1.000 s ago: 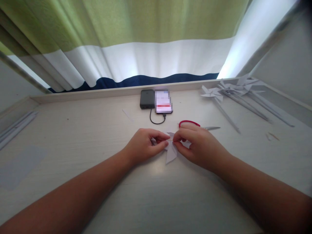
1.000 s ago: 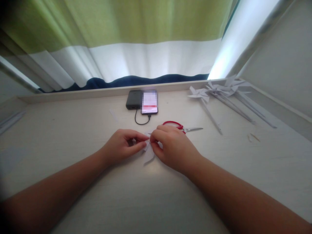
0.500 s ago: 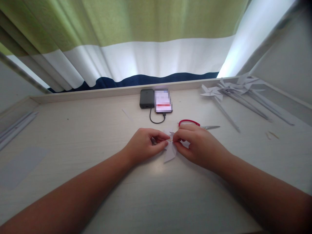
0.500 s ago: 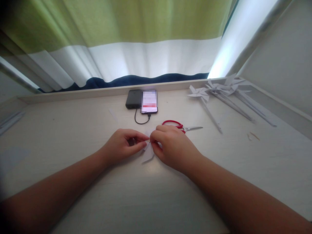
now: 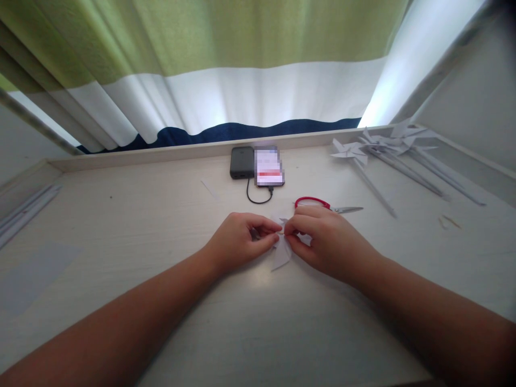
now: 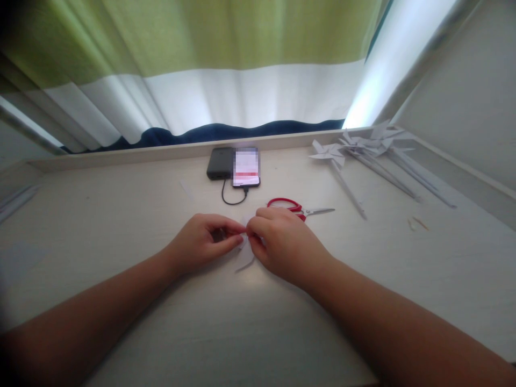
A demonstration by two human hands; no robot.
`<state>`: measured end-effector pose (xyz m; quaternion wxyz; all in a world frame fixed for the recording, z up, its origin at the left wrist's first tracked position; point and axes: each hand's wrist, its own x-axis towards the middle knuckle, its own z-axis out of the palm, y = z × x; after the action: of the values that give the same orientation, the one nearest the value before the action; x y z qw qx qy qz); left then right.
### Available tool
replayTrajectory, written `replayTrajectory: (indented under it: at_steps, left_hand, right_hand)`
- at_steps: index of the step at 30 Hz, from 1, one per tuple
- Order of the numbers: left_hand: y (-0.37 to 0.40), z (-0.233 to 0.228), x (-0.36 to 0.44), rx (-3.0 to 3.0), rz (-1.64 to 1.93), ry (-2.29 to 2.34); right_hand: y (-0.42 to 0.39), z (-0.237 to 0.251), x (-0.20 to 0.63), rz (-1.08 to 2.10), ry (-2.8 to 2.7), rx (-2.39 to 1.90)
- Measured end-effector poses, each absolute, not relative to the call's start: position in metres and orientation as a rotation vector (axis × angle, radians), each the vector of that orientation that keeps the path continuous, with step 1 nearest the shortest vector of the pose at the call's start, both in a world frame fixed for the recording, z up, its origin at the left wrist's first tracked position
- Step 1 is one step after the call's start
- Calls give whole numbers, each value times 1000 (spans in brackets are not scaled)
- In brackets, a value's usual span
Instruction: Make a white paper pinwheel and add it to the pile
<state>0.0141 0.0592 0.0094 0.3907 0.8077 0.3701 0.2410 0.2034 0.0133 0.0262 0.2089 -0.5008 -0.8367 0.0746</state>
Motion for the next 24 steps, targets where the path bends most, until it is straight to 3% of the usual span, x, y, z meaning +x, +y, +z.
replayTrajectory:
  at_steps: [24]
  left_hand:
    - [57,7,16,2004,638,965]
  right_hand:
    - [14,26,205,194,-2299,-1367]
